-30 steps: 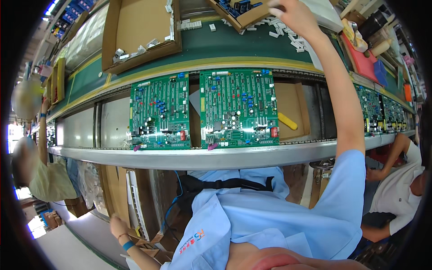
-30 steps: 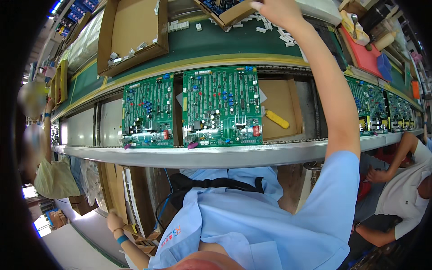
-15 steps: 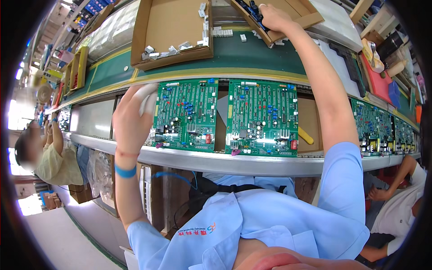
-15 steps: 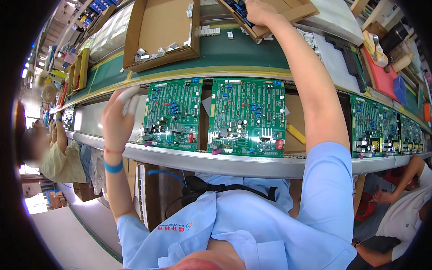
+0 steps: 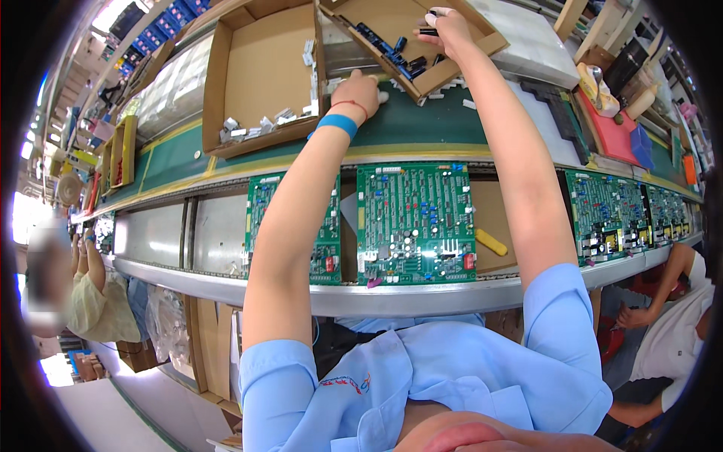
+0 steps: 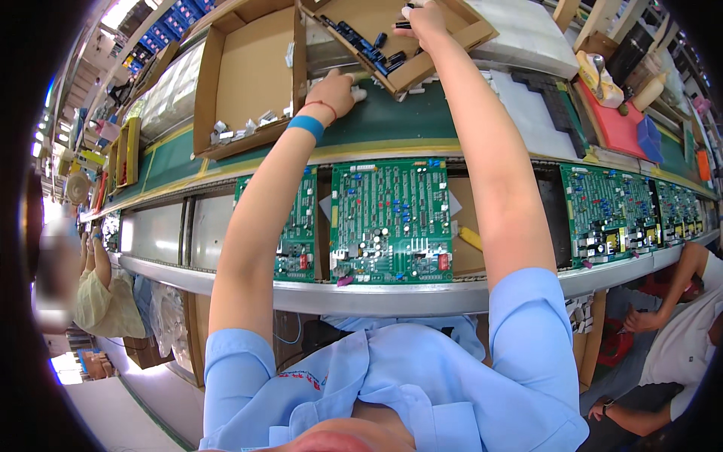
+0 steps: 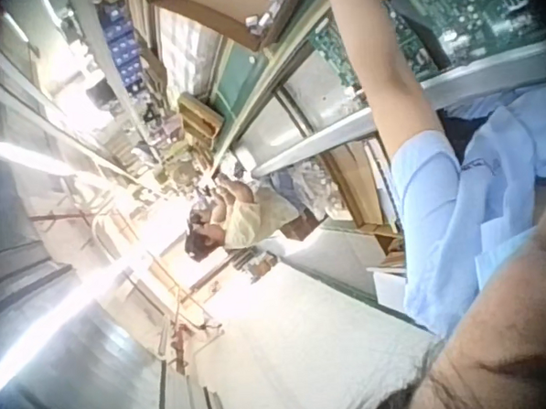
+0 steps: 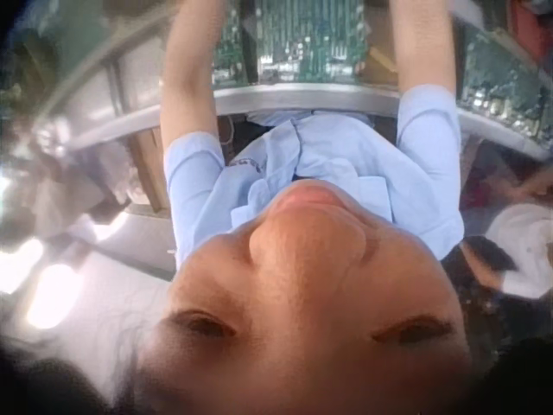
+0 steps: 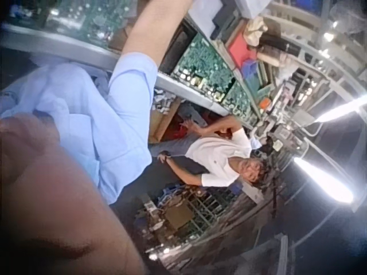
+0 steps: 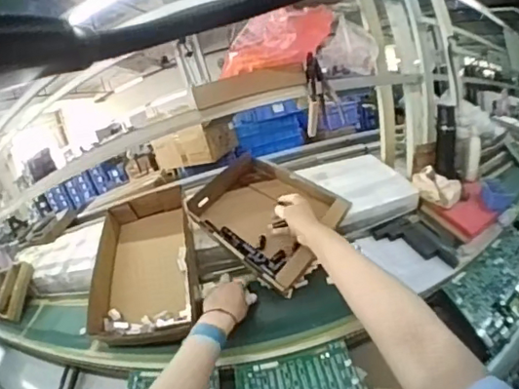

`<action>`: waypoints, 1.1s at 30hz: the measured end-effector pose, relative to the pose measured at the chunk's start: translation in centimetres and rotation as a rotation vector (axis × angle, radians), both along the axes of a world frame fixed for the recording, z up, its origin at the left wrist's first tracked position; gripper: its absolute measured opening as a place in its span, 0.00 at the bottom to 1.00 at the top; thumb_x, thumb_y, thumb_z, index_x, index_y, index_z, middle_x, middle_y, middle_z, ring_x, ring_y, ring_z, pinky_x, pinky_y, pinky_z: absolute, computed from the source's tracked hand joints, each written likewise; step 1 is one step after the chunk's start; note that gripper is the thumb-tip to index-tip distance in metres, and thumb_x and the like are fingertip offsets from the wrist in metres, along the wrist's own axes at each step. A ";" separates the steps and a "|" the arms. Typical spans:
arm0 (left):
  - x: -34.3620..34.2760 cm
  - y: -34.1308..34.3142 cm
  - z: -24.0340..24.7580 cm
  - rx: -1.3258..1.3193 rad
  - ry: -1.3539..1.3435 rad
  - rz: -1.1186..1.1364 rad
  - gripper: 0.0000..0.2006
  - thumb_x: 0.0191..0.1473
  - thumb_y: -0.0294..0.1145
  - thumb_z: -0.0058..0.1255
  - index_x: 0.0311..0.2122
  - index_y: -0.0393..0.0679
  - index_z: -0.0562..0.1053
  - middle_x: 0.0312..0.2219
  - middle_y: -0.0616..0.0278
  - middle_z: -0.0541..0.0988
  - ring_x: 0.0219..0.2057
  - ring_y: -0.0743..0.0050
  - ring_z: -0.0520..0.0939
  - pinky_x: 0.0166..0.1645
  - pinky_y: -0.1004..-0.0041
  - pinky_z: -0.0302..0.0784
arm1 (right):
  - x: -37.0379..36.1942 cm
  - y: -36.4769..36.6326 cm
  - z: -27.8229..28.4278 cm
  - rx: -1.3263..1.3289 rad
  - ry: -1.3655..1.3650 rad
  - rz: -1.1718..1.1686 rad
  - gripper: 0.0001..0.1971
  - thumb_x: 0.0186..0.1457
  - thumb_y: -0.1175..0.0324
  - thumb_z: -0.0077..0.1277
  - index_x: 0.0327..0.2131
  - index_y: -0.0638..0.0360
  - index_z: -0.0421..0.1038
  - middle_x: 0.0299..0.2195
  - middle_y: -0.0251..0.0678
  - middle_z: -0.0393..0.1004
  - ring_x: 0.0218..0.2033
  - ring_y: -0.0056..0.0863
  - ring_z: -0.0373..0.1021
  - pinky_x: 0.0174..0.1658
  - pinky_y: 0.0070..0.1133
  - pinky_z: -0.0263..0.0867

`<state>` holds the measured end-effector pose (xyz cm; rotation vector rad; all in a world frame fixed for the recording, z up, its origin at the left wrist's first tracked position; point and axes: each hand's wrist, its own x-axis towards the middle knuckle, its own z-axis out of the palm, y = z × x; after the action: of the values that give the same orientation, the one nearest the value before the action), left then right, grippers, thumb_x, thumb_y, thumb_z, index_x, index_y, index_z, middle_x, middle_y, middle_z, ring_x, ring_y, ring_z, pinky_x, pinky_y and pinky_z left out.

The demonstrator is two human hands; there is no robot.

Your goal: Assembling electronic components onto printed circuit boards on an assembly line.

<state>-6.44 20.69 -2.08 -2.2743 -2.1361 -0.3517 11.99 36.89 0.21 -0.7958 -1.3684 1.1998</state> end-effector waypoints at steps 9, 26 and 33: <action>0.0 1.5 -0.7 -0.132 -0.051 -0.058 0.15 0.51 0.31 0.47 0.44 0.39 0.74 0.46 0.43 0.73 0.47 0.44 0.76 0.51 0.58 0.73 | 3.9 -4.5 4.9 -0.501 0.393 0.327 0.11 0.61 0.74 0.42 0.45 0.64 0.69 0.37 0.43 0.75 0.27 0.24 0.72 0.20 0.07 0.67; 1.2 -16.6 9.7 -0.124 -0.698 -0.034 0.09 0.58 0.28 0.48 0.40 0.37 0.76 0.31 0.65 0.80 0.31 0.81 0.78 0.37 0.81 0.75 | 4.8 -27.8 2.4 -0.389 0.282 1.149 0.04 0.55 0.69 0.52 0.35 0.55 0.70 0.19 0.24 0.61 0.13 0.10 0.49 0.14 0.11 0.40; 1.1 -21.9 7.9 -0.203 -0.761 -0.060 0.06 0.53 0.21 0.53 0.37 0.32 0.75 0.28 0.61 0.80 0.31 0.81 0.80 0.36 0.81 0.76 | 5.4 -35.1 0.8 -0.123 -0.581 0.619 0.11 0.51 0.69 0.54 0.40 0.56 0.75 0.27 0.34 0.73 0.29 0.22 0.69 0.34 0.19 0.65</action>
<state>-5.39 -1.17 5.78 -2.6052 -2.4885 -1.2270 17.39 1.84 1.06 -0.8770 -2.1376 1.6092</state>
